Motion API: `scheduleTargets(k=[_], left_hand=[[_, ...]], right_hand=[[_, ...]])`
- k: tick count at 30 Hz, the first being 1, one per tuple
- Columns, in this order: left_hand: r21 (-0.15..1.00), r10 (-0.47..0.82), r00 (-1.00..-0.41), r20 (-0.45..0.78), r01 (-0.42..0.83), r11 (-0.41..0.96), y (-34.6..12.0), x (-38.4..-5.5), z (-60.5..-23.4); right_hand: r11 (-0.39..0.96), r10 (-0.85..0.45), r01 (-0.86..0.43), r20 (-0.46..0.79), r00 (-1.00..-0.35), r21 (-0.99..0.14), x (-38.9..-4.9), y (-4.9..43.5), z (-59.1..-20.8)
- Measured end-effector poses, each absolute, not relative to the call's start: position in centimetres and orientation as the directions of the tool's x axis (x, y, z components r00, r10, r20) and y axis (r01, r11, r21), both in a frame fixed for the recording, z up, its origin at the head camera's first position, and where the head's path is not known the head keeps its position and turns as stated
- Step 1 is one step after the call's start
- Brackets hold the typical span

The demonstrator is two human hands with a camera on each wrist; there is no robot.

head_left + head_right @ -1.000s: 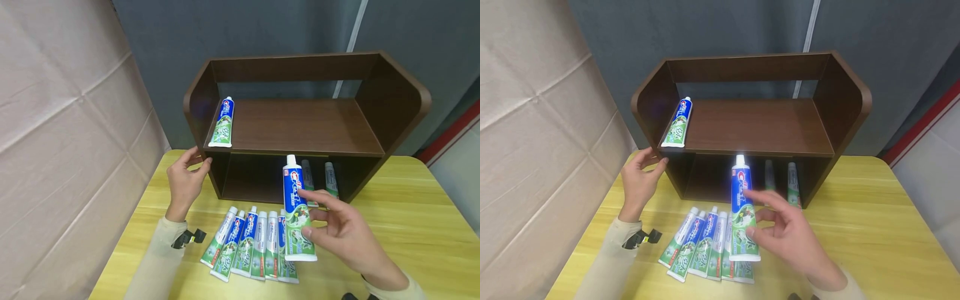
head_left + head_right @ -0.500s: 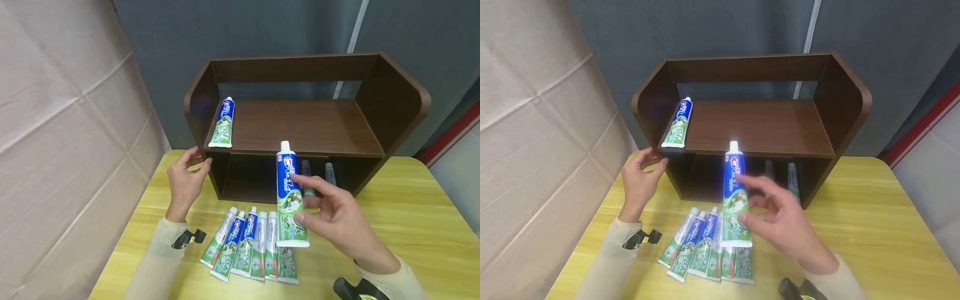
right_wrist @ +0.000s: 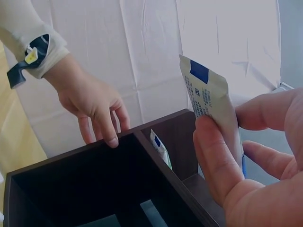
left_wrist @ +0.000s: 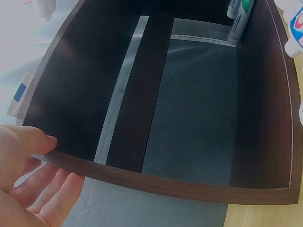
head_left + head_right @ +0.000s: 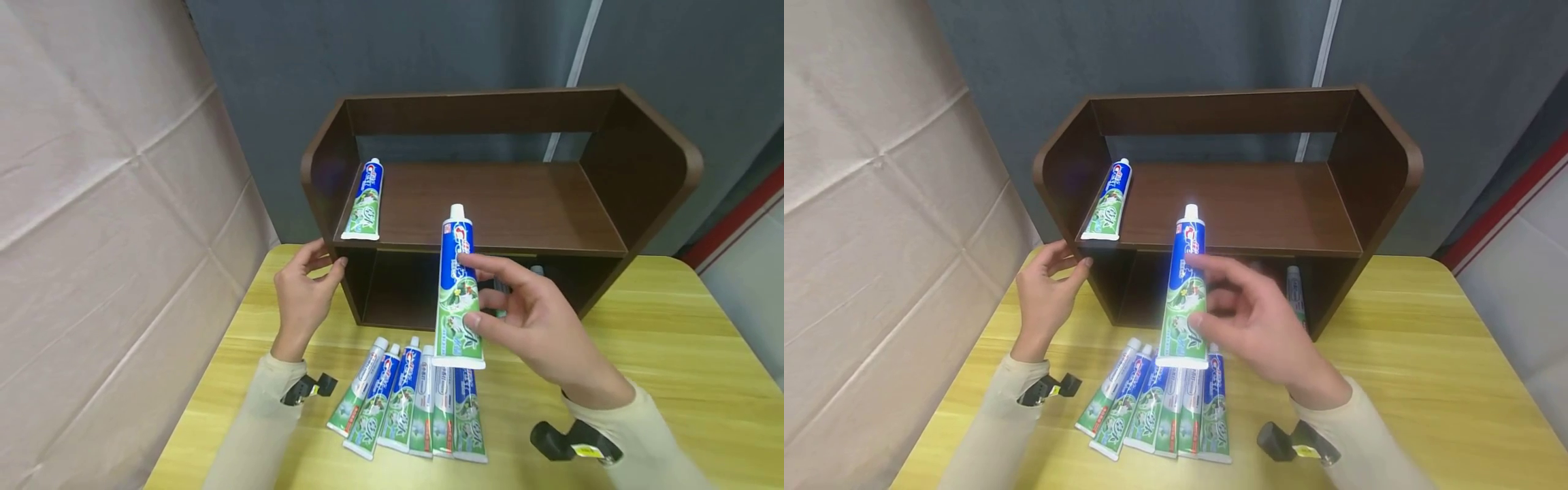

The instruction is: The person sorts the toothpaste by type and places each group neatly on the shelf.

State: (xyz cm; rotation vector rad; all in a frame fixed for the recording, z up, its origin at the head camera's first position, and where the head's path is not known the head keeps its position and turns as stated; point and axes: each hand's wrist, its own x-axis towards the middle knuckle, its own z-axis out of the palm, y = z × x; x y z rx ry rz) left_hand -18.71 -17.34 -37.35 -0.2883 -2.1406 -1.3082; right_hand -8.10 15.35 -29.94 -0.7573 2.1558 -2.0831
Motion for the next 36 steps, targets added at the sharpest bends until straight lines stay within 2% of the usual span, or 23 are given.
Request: scheduleTargets(k=[3, 9, 27, 36], left_hand=[[0.728, -0.121, -0.793, 0.597, 0.472, 0.497, -17.3, -18.7, -37.3], [0.723, -0.114, -0.793, 0.599, 0.474, 0.502, -17.2, -18.6, -37.0], [0.725, -0.109, -0.802, 0.587, 0.462, 0.510, -17.3, -18.6, -37.0], [0.724, -0.103, -0.806, 0.584, 0.459, 0.515, -17.3, -18.5, -37.0]], right_hand=[[-0.032, -0.381, -0.289, 0.278, -0.881, -0.957, -9.0, 15.2, -29.4], [0.093, -0.328, -0.254, 0.211, -0.921, -0.963, -10.7, 15.2, -28.1], [0.145, -0.277, -0.193, 0.148, -0.950, -0.970, -17.0, 13.9, -26.4], [0.256, -0.243, -0.178, 0.115, -0.963, -0.950, -19.4, 13.4, -25.2]])
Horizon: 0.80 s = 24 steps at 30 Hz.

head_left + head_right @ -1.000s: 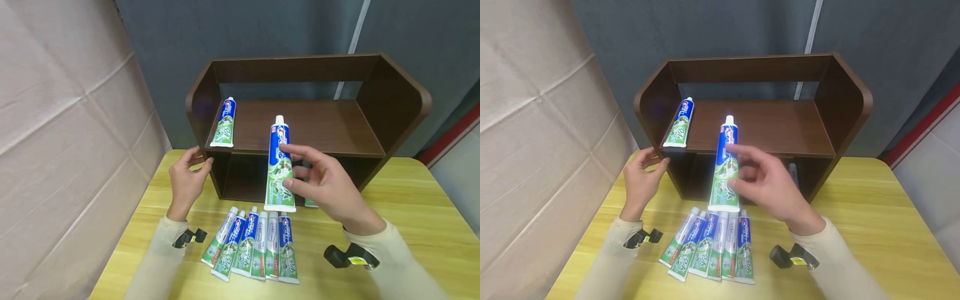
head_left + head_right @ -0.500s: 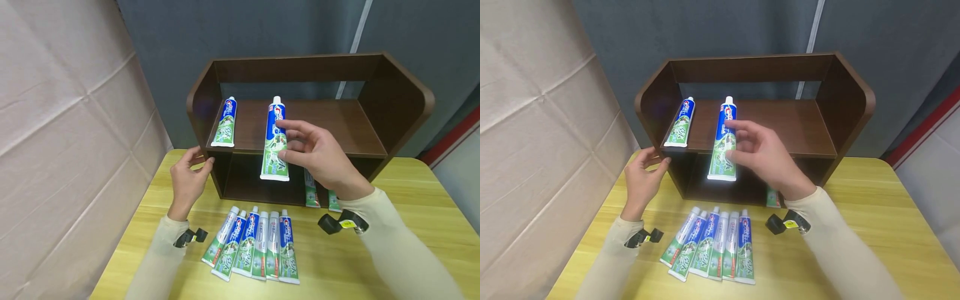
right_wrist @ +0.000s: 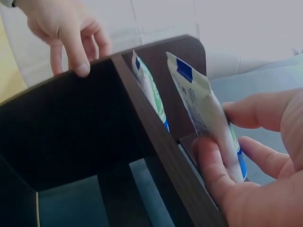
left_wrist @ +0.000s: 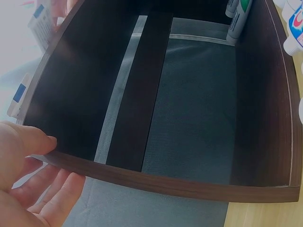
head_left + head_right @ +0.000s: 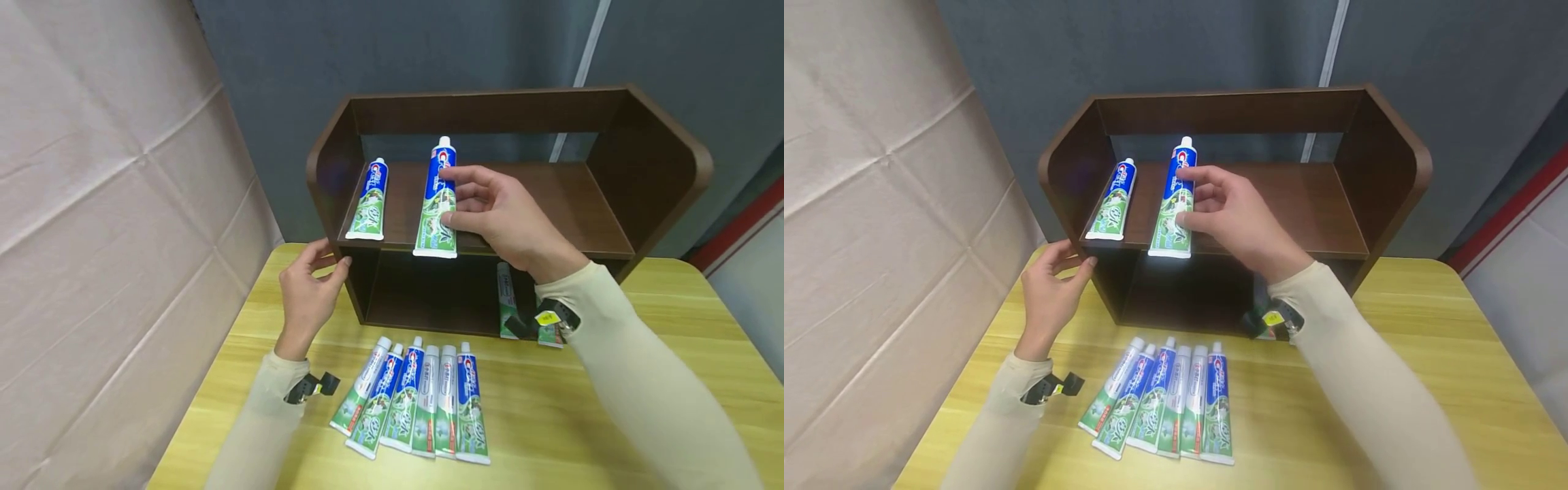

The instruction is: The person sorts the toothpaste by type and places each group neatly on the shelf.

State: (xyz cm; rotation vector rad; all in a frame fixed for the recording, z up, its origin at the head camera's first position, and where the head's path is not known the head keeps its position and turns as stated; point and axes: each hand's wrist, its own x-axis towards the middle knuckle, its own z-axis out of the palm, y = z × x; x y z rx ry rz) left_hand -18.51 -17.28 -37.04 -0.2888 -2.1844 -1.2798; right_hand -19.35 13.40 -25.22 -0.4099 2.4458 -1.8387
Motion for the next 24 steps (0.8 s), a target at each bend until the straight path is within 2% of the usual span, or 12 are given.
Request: scheduleTargets(k=[8, 13, 24], left_hand=[[0.726, -0.104, -0.802, 0.588, 0.468, 0.504, -17.3, -18.7, -37.3], [0.731, -0.102, -0.807, 0.582, 0.463, 0.501, -17.2, -18.6, -37.3], [0.728, -0.101, -0.806, 0.583, 0.463, 0.506, -17.1, -18.6, -37.2]], right_hand=[[0.379, -0.227, -0.146, 0.061, -0.972, -0.914, -21.6, 13.3, -24.8], [0.392, -0.257, -0.123, 0.020, -0.966, -0.912, -22.8, 13.1, -24.7], [0.513, -0.308, -0.181, 0.017, -0.951, -0.839, -23.8, 13.0, -24.7]])
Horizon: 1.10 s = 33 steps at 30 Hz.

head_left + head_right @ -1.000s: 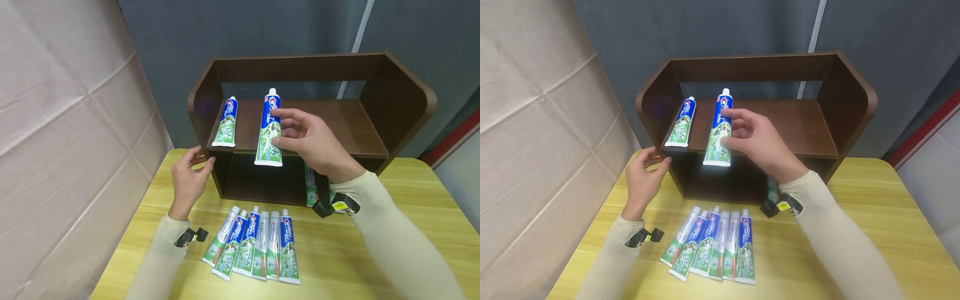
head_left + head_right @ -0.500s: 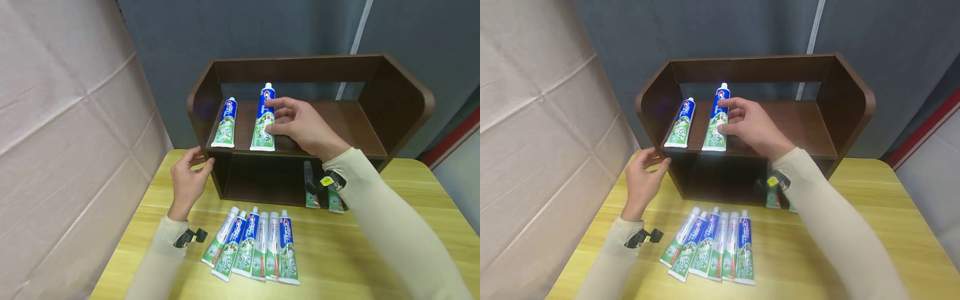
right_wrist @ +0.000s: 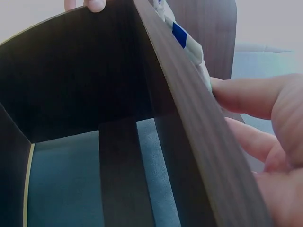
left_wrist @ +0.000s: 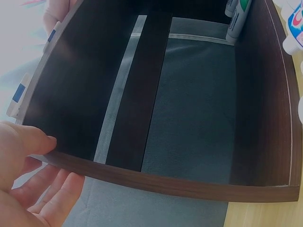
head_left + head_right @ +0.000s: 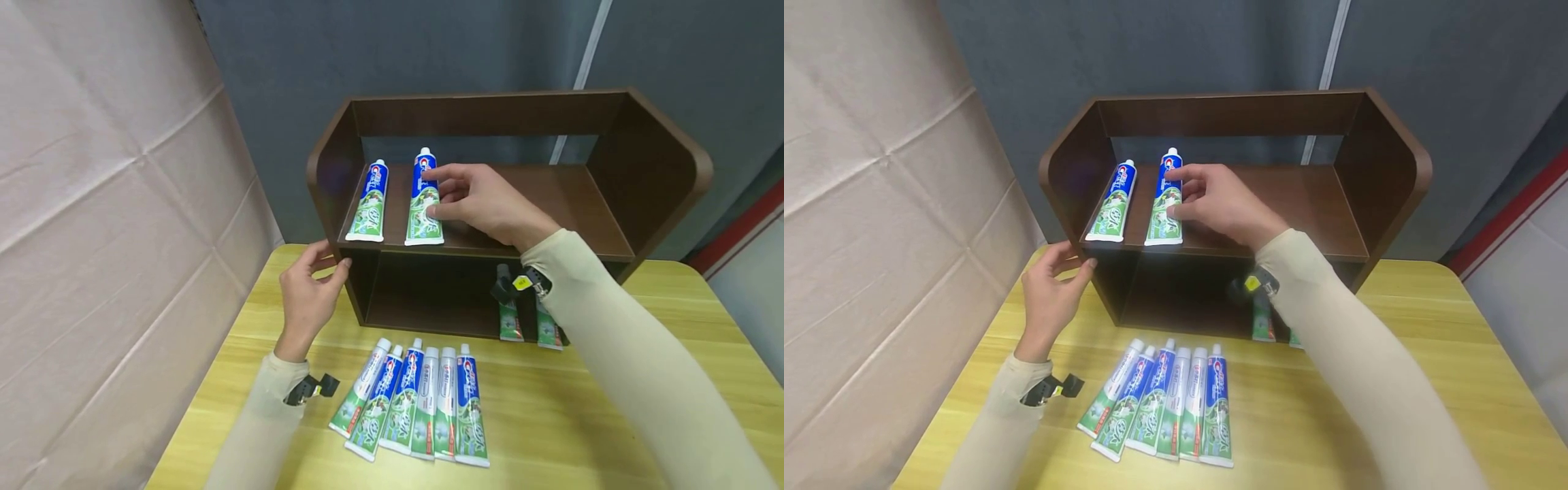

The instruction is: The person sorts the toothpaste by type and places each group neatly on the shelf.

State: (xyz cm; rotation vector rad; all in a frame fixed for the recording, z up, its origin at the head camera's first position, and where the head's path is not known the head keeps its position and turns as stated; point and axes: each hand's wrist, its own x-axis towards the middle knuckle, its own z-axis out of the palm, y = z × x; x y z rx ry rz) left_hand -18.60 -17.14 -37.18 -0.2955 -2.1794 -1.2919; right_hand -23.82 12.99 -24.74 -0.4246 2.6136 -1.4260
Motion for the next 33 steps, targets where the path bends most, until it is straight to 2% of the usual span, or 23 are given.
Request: scheduleTargets(k=[33], left_hand=[[0.714, -0.104, -0.793, 0.601, 0.474, 0.515, -17.7, -18.6, -37.2]], right_hand=[[0.658, -0.381, -0.238, -0.043, -0.924, -0.715, -23.8, 11.7, -23.9]])
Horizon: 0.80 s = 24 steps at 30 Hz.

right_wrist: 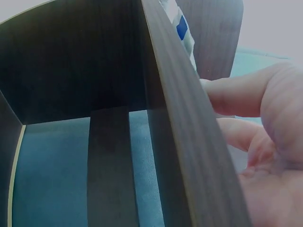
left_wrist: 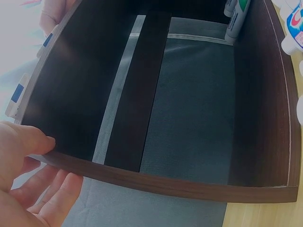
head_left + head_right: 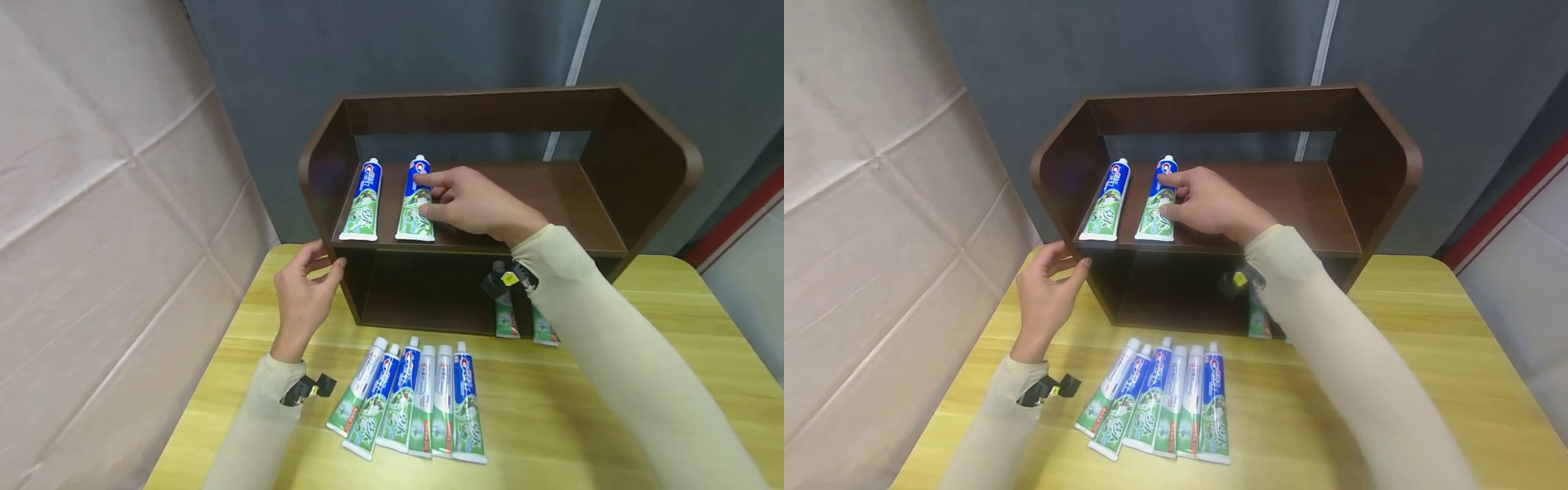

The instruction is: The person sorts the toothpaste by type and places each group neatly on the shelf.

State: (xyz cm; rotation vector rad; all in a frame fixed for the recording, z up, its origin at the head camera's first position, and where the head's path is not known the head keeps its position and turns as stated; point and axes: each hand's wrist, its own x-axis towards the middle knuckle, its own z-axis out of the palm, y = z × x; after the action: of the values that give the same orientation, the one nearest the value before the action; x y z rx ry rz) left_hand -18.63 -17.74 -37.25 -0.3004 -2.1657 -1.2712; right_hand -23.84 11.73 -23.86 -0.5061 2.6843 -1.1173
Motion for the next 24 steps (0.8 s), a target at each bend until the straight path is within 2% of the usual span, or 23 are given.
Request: scheduleTargets(k=[7, 14, 24], left_hand=[[0.715, -0.102, -0.797, 0.596, 0.469, 0.518, -17.8, -18.6, -37.4], [0.715, -0.104, -0.796, 0.596, 0.468, 0.519, -17.9, -18.5, -37.2], [0.712, -0.101, -0.793, 0.600, 0.472, 0.521, -17.8, -18.6, -37.1]], right_hand=[[0.603, -0.341, -0.175, -0.053, -0.938, -0.778, -23.4, 12.2, -23.9], [0.581, -0.348, -0.219, 0.004, -0.938, -0.784, -22.3, 12.6, -24.0], [0.542, -0.293, -0.251, 0.100, -0.951, -0.802, -19.8, 13.4, -24.6]])
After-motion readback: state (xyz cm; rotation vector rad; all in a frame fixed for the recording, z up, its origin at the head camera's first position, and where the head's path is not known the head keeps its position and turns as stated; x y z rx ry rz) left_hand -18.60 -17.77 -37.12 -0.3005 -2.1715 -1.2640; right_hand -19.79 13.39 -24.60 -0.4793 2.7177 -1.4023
